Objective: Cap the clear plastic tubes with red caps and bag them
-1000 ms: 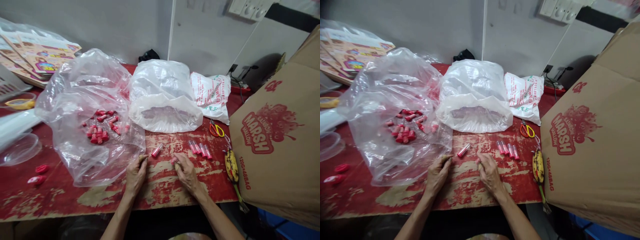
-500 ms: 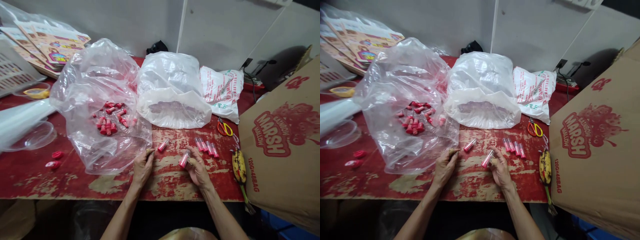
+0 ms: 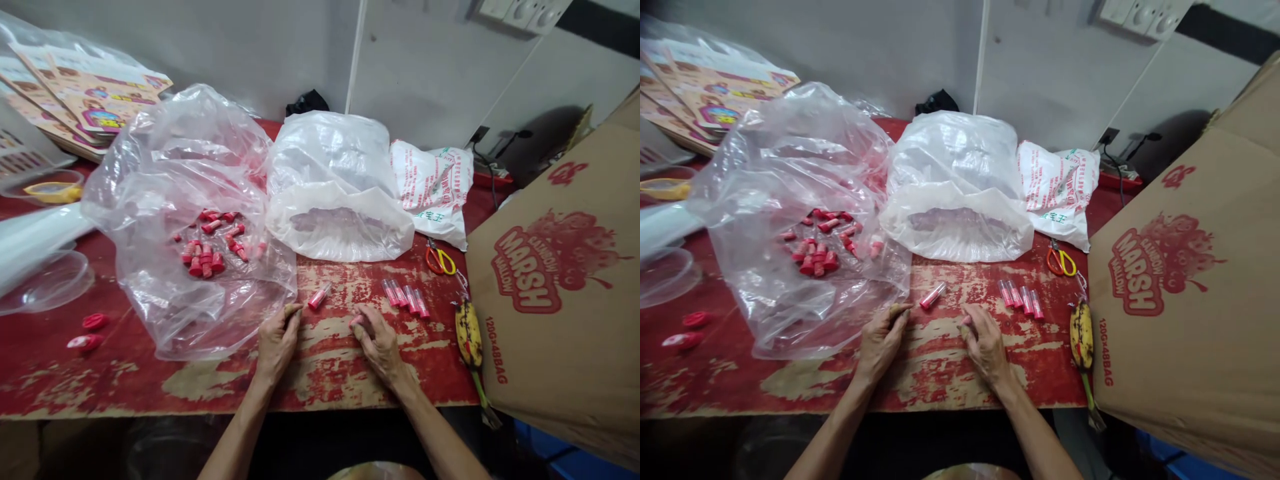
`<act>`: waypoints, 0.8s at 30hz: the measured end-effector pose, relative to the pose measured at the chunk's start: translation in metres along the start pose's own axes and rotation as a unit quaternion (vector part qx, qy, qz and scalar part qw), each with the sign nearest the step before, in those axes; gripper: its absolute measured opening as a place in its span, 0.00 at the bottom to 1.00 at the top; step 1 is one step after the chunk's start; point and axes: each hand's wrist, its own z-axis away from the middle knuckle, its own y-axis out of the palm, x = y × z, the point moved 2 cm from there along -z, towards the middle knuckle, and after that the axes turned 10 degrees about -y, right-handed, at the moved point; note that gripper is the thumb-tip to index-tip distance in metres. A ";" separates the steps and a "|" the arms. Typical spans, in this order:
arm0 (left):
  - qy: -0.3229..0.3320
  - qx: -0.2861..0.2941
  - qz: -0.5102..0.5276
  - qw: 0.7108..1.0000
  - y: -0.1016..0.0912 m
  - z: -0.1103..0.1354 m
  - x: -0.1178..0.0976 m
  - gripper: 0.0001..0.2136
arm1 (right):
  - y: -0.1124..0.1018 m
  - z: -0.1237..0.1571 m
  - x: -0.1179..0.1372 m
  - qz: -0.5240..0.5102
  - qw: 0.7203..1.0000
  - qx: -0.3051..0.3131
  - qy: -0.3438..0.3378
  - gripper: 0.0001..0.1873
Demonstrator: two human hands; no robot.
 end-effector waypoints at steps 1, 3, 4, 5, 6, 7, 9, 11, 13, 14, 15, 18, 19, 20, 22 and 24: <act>0.001 0.000 0.000 1.000 0.000 0.000 0.000 0.12 | 0.001 0.000 0.001 0.025 1.000 -0.006 -0.006 0.22; 0.002 0.000 0.002 1.000 0.000 0.000 -0.001 0.12 | 0.002 -0.001 0.003 0.063 0.998 0.009 -0.029 0.23; 0.002 0.001 0.003 1.000 0.000 0.000 -0.001 0.12 | 0.003 -0.002 0.004 0.071 0.996 0.027 -0.044 0.24; 0.002 0.001 0.004 1.000 -0.001 0.000 -0.002 0.12 | 0.003 -0.004 0.005 0.068 0.995 0.044 -0.051 0.25; 0.002 0.000 0.004 1.000 -0.001 0.000 -0.002 0.12 | 0.001 -0.007 0.004 0.060 0.996 0.052 -0.049 0.26; 0.002 0.000 0.003 1.000 -0.001 0.000 -0.002 0.12 | -0.001 -0.011 0.002 0.056 0.996 0.051 -0.038 0.26; 0.001 0.001 0.003 1.000 -0.001 0.001 -0.002 0.11 | -0.008 -0.020 -0.007 0.083 0.995 0.049 -0.002 0.26; 0.000 0.004 0.004 1.000 0.000 0.002 -0.002 0.11 | -0.016 -0.030 -0.020 0.163 0.983 0.072 0.036 0.25; 0.000 0.006 0.008 1.000 0.000 0.002 0.000 0.11 | -0.021 -0.040 -0.033 0.255 0.957 0.121 0.067 0.23; 0.001 0.004 0.010 1.000 0.001 0.002 0.000 0.11 | -0.023 -0.044 -0.038 0.295 0.941 0.145 0.077 0.22; 0.001 0.002 0.013 1.000 0.001 0.002 0.001 0.11 | -0.024 -0.048 -0.041 0.328 0.927 0.160 0.082 0.20; 0.000 0.000 0.017 1.000 0.001 0.002 0.001 0.11 | -0.021 -0.059 -0.037 0.379 0.910 0.158 0.050 0.15; -0.001 0.003 0.015 1.000 0.001 0.002 0.001 0.11 | -0.017 -0.062 -0.033 0.375 0.915 0.146 0.035 0.14; -0.002 0.006 0.013 1.000 0.000 0.002 0.000 0.11 | -0.010 -0.066 -0.028 0.360 0.923 0.134 0.025 0.13; -0.003 0.010 0.007 1.000 0.000 0.002 -0.001 0.11 | 0.008 -0.074 -0.019 0.310 0.942 0.121 0.036 0.11; -0.004 0.009 0.004 1.000 0.000 0.002 -0.001 0.11 | 0.030 -0.081 -0.012 0.246 0.959 0.122 0.074 0.10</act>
